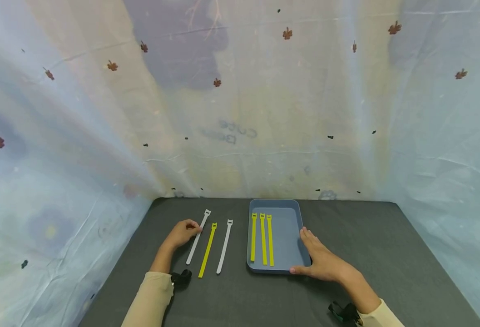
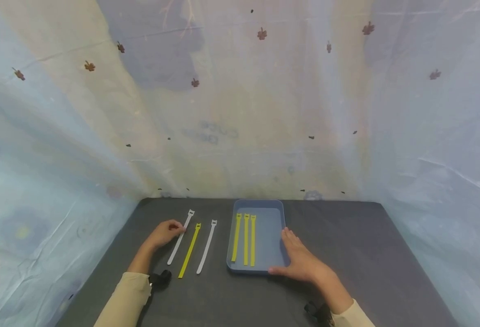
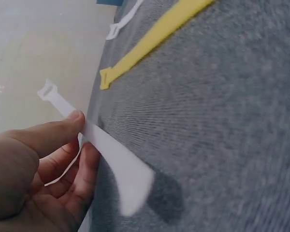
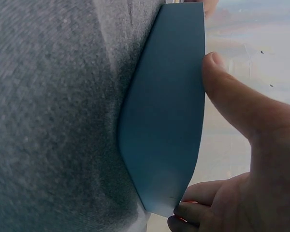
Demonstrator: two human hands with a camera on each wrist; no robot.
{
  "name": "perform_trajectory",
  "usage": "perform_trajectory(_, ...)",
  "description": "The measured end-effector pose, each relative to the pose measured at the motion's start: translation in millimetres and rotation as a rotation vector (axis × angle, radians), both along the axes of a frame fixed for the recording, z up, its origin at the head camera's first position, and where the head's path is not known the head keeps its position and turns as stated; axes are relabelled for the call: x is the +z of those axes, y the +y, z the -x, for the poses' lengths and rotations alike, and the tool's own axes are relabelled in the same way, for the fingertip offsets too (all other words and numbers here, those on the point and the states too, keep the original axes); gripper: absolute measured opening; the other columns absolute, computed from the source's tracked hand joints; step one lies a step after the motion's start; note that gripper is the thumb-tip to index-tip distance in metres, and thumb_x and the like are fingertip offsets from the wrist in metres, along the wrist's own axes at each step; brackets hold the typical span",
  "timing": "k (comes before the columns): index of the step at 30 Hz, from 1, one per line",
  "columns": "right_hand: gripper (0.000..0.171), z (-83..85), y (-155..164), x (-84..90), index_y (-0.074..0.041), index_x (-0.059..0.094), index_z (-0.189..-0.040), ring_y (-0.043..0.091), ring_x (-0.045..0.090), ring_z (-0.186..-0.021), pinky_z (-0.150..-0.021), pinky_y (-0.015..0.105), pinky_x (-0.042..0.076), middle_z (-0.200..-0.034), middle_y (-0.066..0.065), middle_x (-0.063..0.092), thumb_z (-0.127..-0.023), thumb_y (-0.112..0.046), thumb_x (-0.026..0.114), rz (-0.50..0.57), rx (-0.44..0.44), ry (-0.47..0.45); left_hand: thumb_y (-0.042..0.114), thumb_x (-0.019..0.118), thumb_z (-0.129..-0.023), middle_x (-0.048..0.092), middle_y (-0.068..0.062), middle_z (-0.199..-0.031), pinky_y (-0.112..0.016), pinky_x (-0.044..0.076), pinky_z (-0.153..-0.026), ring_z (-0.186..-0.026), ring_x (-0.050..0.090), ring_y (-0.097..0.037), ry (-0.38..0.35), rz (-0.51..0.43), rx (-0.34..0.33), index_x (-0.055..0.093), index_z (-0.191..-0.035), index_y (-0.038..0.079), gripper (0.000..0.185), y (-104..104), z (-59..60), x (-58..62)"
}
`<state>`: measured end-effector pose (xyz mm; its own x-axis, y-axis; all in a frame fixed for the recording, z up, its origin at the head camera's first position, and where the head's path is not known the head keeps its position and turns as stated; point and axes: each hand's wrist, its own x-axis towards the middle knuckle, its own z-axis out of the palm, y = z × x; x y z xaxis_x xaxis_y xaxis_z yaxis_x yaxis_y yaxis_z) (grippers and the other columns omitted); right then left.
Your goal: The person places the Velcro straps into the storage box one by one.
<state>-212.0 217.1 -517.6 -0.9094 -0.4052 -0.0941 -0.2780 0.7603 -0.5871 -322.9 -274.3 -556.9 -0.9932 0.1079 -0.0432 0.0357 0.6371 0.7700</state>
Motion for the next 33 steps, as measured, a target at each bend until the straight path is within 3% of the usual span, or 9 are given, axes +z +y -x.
perform_trajectory(6, 0.133, 0.8, 1, -1.5, 0.006, 0.009, -0.169, 0.05, 0.006, -0.163, -0.127, 0.071, 0.017, -0.177, 0.028, 0.004, -0.085, -0.066, 0.084, 0.0, -0.002, 0.006, 0.018, 0.073, -0.105, 0.072, -0.009, -0.096, -0.034, 0.059, -0.076, -0.084, 0.067, -0.019, -0.016, -0.058, -0.008, 0.069, -0.106, 0.003, 0.016, -1, 1.6, 6.8)
perform_trajectory(13, 0.132, 0.4, -1, 0.2, 0.007, 0.009, -0.169, 0.051, 0.006, -0.163, -0.126, 0.071, 0.017, -0.176, 0.029, 0.004, -0.086, -0.064, 0.084, 0.0, 0.002, 0.0, 0.018, 0.075, -0.104, 0.075, -0.013, -0.098, -0.043, 0.061, -0.078, -0.084, 0.068, -0.019, 0.061, -0.118, -0.01, 0.069, -0.112, 0.002, 0.02, 5, -3.2, 28.5)
perform_trajectory(17, 0.132, 0.7, -1, -0.1, 0.007, 0.009, -0.169, 0.051, 0.005, -0.163, -0.126, 0.071, 0.017, -0.176, 0.029, 0.004, -0.086, -0.064, 0.084, -0.003, 0.001, -0.001, 0.019, 0.076, -0.103, 0.076, -0.015, -0.102, -0.05, 0.062, -0.083, -0.087, 0.071, -0.023, 0.104, -0.151, -0.015, 0.069, -0.116, 0.002, 0.023, 16, -5.3, 40.9)
perform_trajectory(22, 0.132, -0.4, 0, 0.8, 0.007, 0.01, -0.168, 0.051, 0.006, -0.163, -0.126, 0.071, 0.018, -0.176, 0.029, 0.005, -0.086, -0.064, 0.084, 0.0, 0.001, 0.004, 0.021, 0.077, -0.103, 0.077, -0.012, -0.104, -0.059, 0.06, -0.087, -0.095, 0.073, -0.04, 0.121, -0.179, -0.025, 0.07, -0.119, 0.004, 0.024, 34, -11.5, 55.6)
perform_trajectory(25, 0.131, -1.6, -1, 2.3, 0.008, 0.011, -0.168, 0.051, 0.007, -0.162, -0.126, 0.071, 0.018, -0.176, 0.03, 0.005, -0.086, -0.063, 0.085, 0.005, 0.006, 0.008, 0.021, 0.077, -0.102, 0.077, -0.01, -0.104, -0.062, 0.059, -0.087, -0.093, 0.074, -0.038, 0.133, -0.196, -0.042, 0.071, -0.12, 0.005, 0.024, 47, -14.6, 63.0)
perform_trajectory(33, 0.132, -1.7, -1, 3.3, 0.008, 0.01, -0.168, 0.051, 0.007, -0.162, -0.126, 0.071, 0.018, -0.176, 0.03, 0.005, -0.086, -0.063, 0.085, -0.001, -0.002, -0.002, 0.02, 0.076, -0.103, 0.077, -0.018, -0.106, -0.035, 0.062, -0.074, -0.087, 0.074, -0.028, 0.168, -0.229, -0.122, 0.072, -0.118, 0.005, 0.022, 82, -21.4, 74.3)
